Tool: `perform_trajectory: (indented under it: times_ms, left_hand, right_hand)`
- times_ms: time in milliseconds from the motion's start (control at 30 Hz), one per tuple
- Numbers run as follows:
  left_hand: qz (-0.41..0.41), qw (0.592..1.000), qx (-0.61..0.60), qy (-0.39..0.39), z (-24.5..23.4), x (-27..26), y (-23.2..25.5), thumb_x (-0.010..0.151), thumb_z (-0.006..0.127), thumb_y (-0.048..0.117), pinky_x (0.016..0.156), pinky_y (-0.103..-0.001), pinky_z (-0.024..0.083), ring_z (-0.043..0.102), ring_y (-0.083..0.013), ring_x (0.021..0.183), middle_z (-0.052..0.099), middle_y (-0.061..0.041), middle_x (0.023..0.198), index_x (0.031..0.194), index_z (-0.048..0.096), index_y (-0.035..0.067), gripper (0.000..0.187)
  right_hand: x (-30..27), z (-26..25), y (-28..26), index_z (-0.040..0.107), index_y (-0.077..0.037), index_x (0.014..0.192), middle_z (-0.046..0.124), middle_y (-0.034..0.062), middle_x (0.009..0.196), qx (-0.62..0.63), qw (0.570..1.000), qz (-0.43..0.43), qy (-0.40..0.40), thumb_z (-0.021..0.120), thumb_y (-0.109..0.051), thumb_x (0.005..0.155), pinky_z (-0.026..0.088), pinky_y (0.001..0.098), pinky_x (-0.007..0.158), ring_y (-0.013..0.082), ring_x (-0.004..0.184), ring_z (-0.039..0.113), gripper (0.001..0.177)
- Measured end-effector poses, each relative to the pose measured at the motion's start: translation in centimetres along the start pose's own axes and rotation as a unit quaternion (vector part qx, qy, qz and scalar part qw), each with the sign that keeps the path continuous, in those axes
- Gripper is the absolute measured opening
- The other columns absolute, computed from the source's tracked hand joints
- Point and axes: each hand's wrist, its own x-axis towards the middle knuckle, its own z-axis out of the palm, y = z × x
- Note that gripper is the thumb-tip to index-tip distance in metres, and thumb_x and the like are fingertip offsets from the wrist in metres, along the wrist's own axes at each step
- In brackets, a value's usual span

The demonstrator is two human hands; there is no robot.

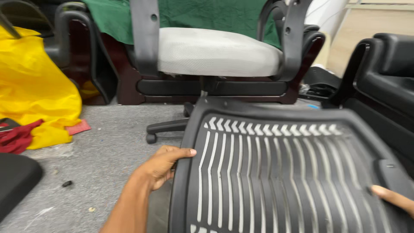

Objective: The person assembles an office chair by attaching the backrest to the seat base and then securing the headrest to the backrest using a screwdriver. The person works on the floor, handling the chair parts and tools directly.

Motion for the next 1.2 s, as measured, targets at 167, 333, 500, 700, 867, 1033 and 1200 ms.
perform_trajectory:
  times_ms: [167, 333, 500, 700, 867, 1033, 1200]
  left_hand:
    - [-0.027, 0.992, 0.036, 0.118, 3.9, 3.2, -2.3, 0.081, 0.074, 0.027, 0.063, -0.041, 0.063, 0.075, -0.0252, 0.065, 0.078, -0.019, 0.084, 0.098, 0.074, -0.004, 0.035]
    - [-0.062, 0.984, 0.123, 0.117, 4.2, 5.7, -1.2, 0.084, 0.075, 0.021, 0.051, -0.040, 0.063, 0.073, -0.0294, 0.060, 0.076, -0.025, 0.083, 0.102, 0.070, -0.010, 0.037]
    - [-0.043, 0.987, 0.090, 0.123, 3.8, 7.5, 0.1, 0.083, 0.072, 0.006, 0.052, -0.042, 0.064, 0.074, -0.0345, 0.062, 0.073, -0.031, 0.088, 0.117, 0.057, -0.015, 0.043]
    - [-0.025, 0.977, 0.097, 0.186, 2.2, 9.7, 1.7, 0.086, 0.068, -0.001, 0.056, -0.044, 0.064, 0.075, -0.0358, 0.068, 0.071, -0.032, 0.094, 0.121, 0.052, -0.019, 0.043]
    - [-0.015, 0.971, 0.092, 0.222, 0.1, 11.8, 1.4, 0.086, 0.068, -0.003, 0.062, -0.046, 0.061, 0.076, -0.0385, 0.077, 0.068, -0.034, 0.104, 0.124, 0.049, -0.019, 0.046]
    - [-0.041, 0.961, 0.123, 0.246, -2.2, 13.5, 0.5, 0.083, 0.073, -0.001, 0.067, -0.045, 0.062, 0.076, -0.0380, 0.083, 0.068, -0.033, 0.110, 0.125, 0.052, -0.019, 0.050]
    - [-0.045, 0.953, 0.109, 0.279, -3.6, 13.6, -0.2, 0.082, 0.074, -0.001, 0.070, -0.045, 0.062, 0.077, -0.0387, 0.087, 0.069, -0.032, 0.110, 0.127, 0.050, -0.017, 0.054]
  right_hand:
    - [-5.6, -1.7, -1.4, 0.066, 0.025, 0.118, 0.071, 0.0387, 0.103, -0.099, 0.988, 0.118, -0.026, 0.080, -0.062, 0.079, 0.057, 0.0526, 0.089, 0.0452, 0.089, 0.074, 0.097]
    - [-8.9, -1.6, -6.8, 0.053, 0.027, 0.127, 0.069, 0.0437, 0.101, 0.039, 0.987, 0.144, -0.061, 0.074, -0.054, 0.079, 0.065, 0.0565, 0.069, 0.0512, 0.076, 0.079, 0.097]
    - [-8.3, 0.9, -10.3, 0.065, 0.027, 0.114, 0.074, 0.0371, 0.093, 0.134, 0.977, 0.116, -0.115, 0.073, -0.047, 0.081, 0.061, 0.0487, 0.061, 0.0404, 0.068, 0.073, 0.081]
    - [-4.7, 5.3, -12.2, 0.061, 0.023, 0.116, 0.073, 0.0311, 0.094, 0.165, 0.974, 0.070, -0.142, 0.073, -0.046, 0.085, 0.062, 0.0448, 0.059, 0.0335, 0.068, 0.074, 0.076]
    - [-1.9, 8.8, -14.5, 0.062, 0.016, 0.121, 0.073, 0.0258, 0.097, 0.164, 0.968, 0.047, -0.183, 0.071, -0.044, 0.087, 0.063, 0.0420, 0.060, 0.0293, 0.069, 0.073, 0.069]
    - [-0.5, 12.4, -16.0, 0.060, 0.015, 0.123, 0.073, 0.0229, 0.098, 0.131, 0.966, 0.060, -0.216, 0.068, -0.041, 0.092, 0.063, 0.0408, 0.063, 0.0271, 0.071, 0.074, 0.064]
    - [0.1, 15.6, -15.9, 0.058, 0.013, 0.123, 0.069, 0.0245, 0.092, 0.148, 0.959, 0.080, -0.227, 0.059, -0.037, 0.098, 0.060, 0.0428, 0.059, 0.0289, 0.066, 0.070, 0.056]
